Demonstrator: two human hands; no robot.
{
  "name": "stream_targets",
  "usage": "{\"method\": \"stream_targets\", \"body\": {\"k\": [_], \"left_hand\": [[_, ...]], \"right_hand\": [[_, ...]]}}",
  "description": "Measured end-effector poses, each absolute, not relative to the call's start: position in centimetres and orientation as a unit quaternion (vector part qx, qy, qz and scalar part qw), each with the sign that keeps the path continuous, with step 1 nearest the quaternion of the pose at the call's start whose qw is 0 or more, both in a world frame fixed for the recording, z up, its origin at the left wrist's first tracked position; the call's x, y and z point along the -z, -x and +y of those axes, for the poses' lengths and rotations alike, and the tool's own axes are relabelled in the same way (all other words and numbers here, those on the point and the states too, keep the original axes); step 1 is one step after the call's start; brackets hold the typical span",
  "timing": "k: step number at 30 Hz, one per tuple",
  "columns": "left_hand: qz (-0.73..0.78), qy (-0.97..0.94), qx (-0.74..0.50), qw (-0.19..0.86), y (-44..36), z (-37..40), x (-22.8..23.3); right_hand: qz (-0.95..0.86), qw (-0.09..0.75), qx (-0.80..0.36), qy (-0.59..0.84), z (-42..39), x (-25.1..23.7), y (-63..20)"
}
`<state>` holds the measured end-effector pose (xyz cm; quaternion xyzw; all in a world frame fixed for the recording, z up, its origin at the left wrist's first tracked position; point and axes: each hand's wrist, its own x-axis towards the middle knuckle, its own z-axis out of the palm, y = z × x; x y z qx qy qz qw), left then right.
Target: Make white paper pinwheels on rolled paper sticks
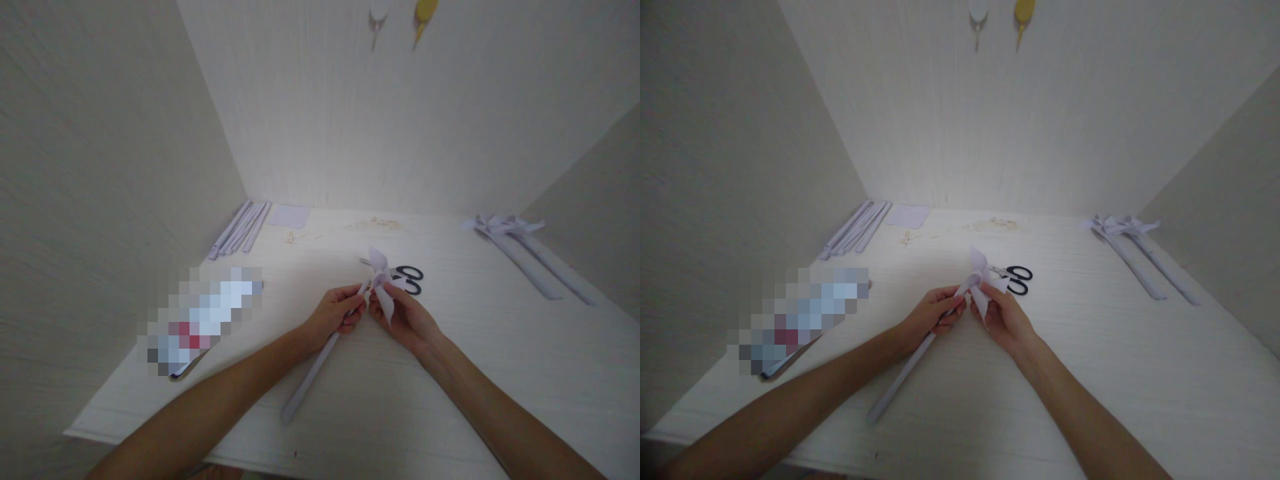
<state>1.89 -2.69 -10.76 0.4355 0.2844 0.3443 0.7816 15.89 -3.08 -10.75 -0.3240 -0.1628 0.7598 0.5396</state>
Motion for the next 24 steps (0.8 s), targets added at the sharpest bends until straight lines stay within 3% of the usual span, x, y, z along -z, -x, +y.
{"method": "stream_targets", "body": {"k": [24], "left_hand": [[0.308,-0.433,-0.359,0.767,-1.97,-2.71,11.29]], "right_hand": [[-0.193,0.55,-0.74,0.334,-2.98,10.54,-15.48]]}}
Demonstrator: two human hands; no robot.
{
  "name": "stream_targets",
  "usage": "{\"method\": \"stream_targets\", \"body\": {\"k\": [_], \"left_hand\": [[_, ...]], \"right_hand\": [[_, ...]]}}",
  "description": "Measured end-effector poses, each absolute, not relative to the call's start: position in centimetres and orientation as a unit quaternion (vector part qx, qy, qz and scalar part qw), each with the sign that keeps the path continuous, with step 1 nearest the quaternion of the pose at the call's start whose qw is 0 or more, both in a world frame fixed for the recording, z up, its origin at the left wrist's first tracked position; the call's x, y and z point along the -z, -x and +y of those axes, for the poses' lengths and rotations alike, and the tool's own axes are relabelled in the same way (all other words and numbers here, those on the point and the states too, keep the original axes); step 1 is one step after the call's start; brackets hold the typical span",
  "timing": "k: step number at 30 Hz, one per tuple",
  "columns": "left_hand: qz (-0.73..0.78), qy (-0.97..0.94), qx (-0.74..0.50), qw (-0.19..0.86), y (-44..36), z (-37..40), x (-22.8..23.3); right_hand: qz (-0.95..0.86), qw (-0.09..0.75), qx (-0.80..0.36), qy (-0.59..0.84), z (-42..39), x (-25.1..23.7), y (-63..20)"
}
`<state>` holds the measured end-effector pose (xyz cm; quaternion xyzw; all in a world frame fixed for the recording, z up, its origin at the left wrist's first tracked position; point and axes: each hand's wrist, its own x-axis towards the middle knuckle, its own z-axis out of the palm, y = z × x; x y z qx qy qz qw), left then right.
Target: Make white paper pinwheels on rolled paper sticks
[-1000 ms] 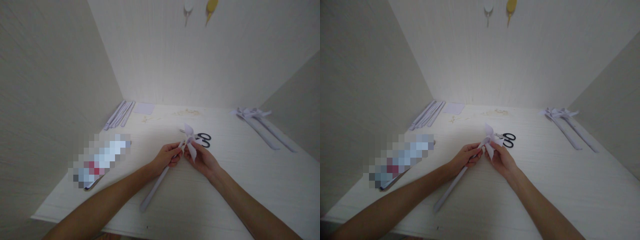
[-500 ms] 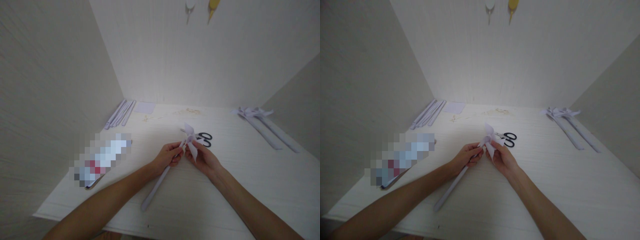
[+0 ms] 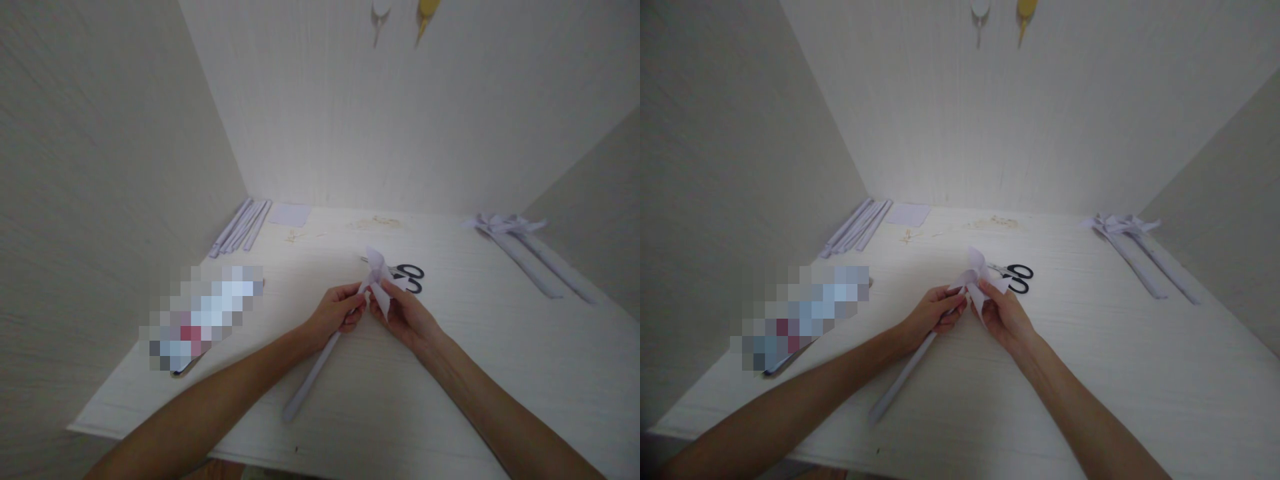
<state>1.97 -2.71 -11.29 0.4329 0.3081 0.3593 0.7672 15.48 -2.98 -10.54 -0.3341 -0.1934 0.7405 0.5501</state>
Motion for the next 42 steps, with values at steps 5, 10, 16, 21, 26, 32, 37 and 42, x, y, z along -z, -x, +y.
{"method": "stream_targets", "body": {"k": [5,10,16,21,26,32,37,42], "left_hand": [[0.321,-0.425,-0.368,0.762,-2.0,-2.8,11.0],[0.314,-0.415,-0.371,0.769,-2.0,-2.8,10.8],[0.316,-0.416,-0.383,0.762,-2.0,-3.0,10.8],[0.316,-0.427,-0.393,0.751,-1.9,-3.1,10.9],[0.317,-0.432,-0.395,0.746,-1.9,-3.3,10.7],[0.332,-0.44,-0.39,0.738,-1.8,-3.5,10.5],[0.333,-0.433,-0.38,0.746,-1.8,-3.4,10.5],[0.327,-0.439,-0.387,0.742,-1.8,-3.3,10.6]], "right_hand": [[-0.227,0.583,-0.706,0.331,-3.2,10.7,-15.0],[-0.237,0.602,-0.678,0.348,-3.3,11.0,-14.7],[-0.261,0.601,-0.655,0.377,-3.4,11.3,-14.8],[-0.293,0.603,-0.623,0.404,-3.6,11.5,-14.7],[-0.31,0.601,-0.61,0.413,-3.4,11.7,-14.7],[-0.313,0.592,-0.62,0.408,-3.4,11.6,-14.7],[-0.304,0.587,-0.639,0.392,-3.2,11.5,-14.9],[-0.311,0.593,-0.65,0.358,-3.1,11.6,-15.1]]}}
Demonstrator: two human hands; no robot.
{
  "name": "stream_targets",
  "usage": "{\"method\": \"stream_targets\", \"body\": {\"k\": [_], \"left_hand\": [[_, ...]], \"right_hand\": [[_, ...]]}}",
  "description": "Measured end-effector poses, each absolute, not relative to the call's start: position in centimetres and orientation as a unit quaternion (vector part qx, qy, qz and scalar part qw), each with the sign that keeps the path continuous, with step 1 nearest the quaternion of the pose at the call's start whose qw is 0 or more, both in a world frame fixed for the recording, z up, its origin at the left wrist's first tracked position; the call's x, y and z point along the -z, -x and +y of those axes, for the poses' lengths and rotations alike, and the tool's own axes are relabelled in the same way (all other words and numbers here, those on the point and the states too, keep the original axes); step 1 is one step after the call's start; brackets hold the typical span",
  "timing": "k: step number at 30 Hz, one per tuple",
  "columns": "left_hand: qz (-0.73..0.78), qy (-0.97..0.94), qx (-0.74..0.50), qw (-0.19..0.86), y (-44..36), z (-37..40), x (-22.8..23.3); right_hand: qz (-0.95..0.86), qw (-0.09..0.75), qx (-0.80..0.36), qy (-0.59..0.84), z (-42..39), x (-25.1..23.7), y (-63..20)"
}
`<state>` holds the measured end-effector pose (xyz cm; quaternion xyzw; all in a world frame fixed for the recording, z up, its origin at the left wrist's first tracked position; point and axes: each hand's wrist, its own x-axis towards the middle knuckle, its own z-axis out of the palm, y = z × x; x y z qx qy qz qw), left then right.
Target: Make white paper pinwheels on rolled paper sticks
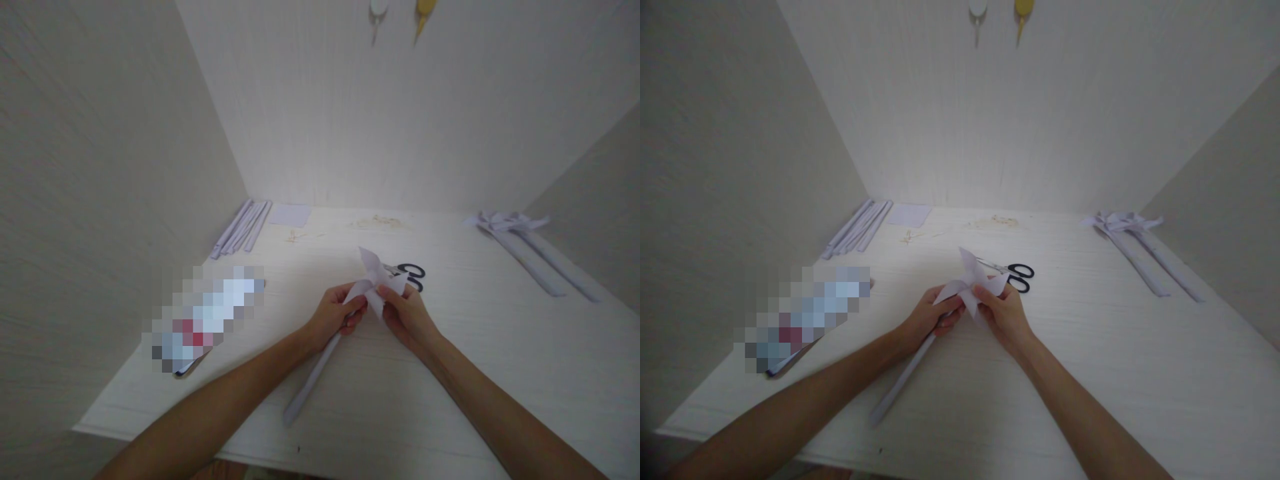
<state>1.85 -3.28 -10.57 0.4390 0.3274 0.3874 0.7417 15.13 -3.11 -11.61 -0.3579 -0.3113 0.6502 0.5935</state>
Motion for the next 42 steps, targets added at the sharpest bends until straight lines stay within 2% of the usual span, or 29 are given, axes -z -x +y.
{"method": "stream_targets", "body": {"k": [7,22,42], "left_hand": [[0.313,-0.441,-0.414,0.733,-1.9,-3.2,10.5],[0.273,-0.457,-0.39,0.751,-1.8,-3.3,10.4],[0.198,-0.33,-0.318,0.866,-1.1,-2.6,10.7]], "right_hand": [[-0.35,0.556,-0.679,0.327,-2.9,11.5,-15.1],[-0.365,0.552,-0.671,0.334,-3.3,10.5,-14.5],[-0.357,0.544,-0.668,0.361,-3.1,11.9,-15.2]]}}
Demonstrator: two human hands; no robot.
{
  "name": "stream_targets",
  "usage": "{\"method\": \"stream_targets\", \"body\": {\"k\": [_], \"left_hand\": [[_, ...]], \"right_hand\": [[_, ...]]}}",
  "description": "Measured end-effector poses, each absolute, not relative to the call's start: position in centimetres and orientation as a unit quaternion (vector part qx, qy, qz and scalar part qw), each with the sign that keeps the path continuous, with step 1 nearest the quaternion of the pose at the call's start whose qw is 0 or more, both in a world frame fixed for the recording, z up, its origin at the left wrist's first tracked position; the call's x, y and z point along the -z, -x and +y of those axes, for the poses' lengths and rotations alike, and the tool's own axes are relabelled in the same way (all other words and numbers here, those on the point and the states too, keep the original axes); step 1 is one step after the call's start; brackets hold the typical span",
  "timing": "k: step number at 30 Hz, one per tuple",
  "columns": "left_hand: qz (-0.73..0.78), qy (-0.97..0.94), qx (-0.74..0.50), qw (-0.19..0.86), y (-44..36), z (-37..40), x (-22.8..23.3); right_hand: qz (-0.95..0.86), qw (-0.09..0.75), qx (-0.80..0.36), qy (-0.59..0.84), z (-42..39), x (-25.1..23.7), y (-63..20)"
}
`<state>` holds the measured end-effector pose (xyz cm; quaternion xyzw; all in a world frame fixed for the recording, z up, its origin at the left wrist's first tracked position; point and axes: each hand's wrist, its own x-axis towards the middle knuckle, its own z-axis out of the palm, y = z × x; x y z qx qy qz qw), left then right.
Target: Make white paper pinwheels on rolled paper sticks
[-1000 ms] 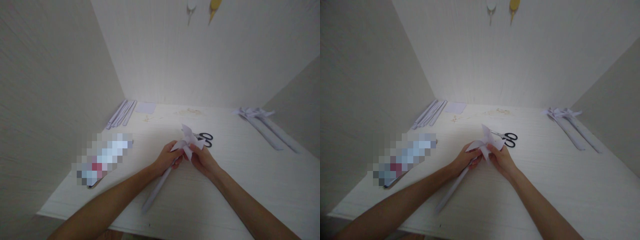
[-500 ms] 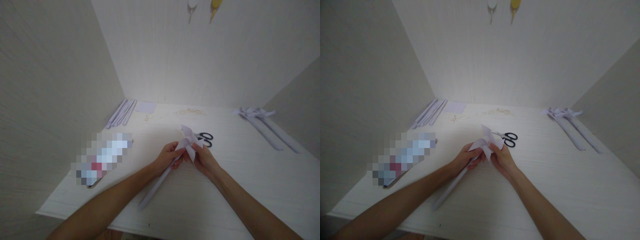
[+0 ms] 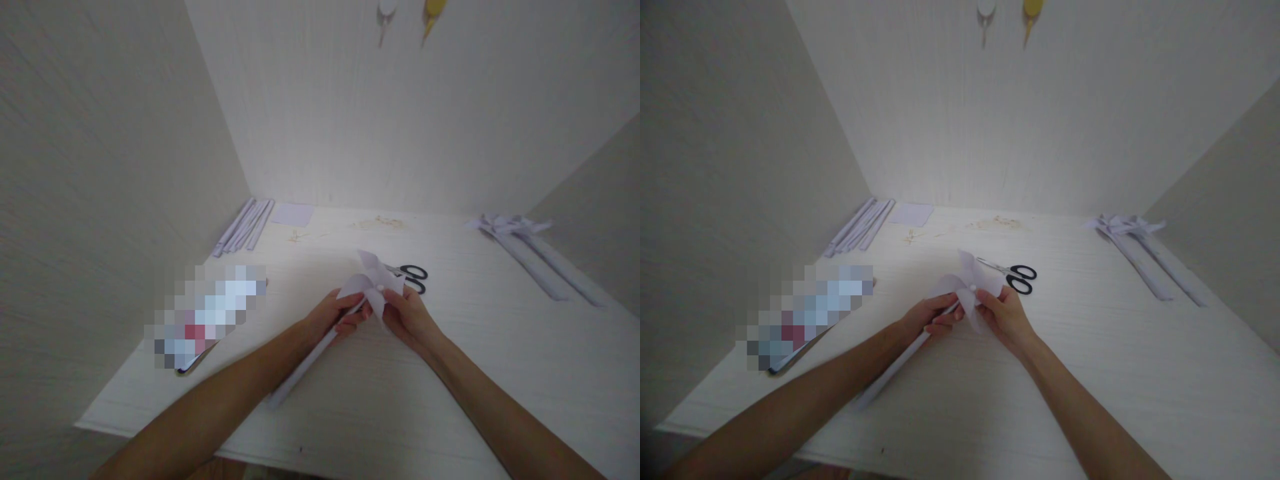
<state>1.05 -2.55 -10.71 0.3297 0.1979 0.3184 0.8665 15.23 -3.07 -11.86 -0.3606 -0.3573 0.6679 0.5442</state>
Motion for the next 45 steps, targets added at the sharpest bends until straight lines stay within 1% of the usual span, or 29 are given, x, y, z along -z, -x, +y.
{"method": "stream_targets", "body": {"k": [4,7,10,15,21,27,33,37,45], "left_hand": [[0.219,-0.371,-0.337,0.837,-1.4,-2.8,10.8],[0.235,-0.386,-0.345,0.823,-1.6,-2.9,10.8],[0.239,-0.383,-0.335,0.827,-1.6,-2.7,10.9],[0.251,-0.374,-0.317,0.834,-1.4,-2.4,10.9],[0.256,-0.371,-0.312,0.836,-1.4,-2.4,11.0],[0.254,-0.365,-0.327,0.834,-1.5,-2.4,11.2],[0.276,-0.38,-0.322,0.822,-1.6,-2.5,10.9],[0.274,-0.405,-0.333,0.807,-1.8,-2.8,10.8],[0.265,-0.468,-0.292,0.791,-1.8,-3.4,10.6]], "right_hand": [[-0.367,0.558,-0.662,0.339,-3.3,11.5,-15.1],[-0.389,0.547,-0.667,0.324,-3.4,11.3,-15.0],[-0.395,0.539,-0.664,0.335,-3.4,11.3,-15.0],[-0.385,0.555,-0.649,0.351,-3.4,11.3,-15.1],[-0.394,0.552,-0.642,0.357,-3.5,11.5,-15.2],[-0.372,0.572,-0.645,0.345,-3.4,11.9,-15.3],[-0.374,0.564,-0.64,0.363,-3.5,11.5,-15.0],[-0.341,0.57,-0.641,0.386,-3.4,11.2,-15.0],[-0.292,0.584,-0.641,0.402,-3.0,10.9,-15.7]]}}
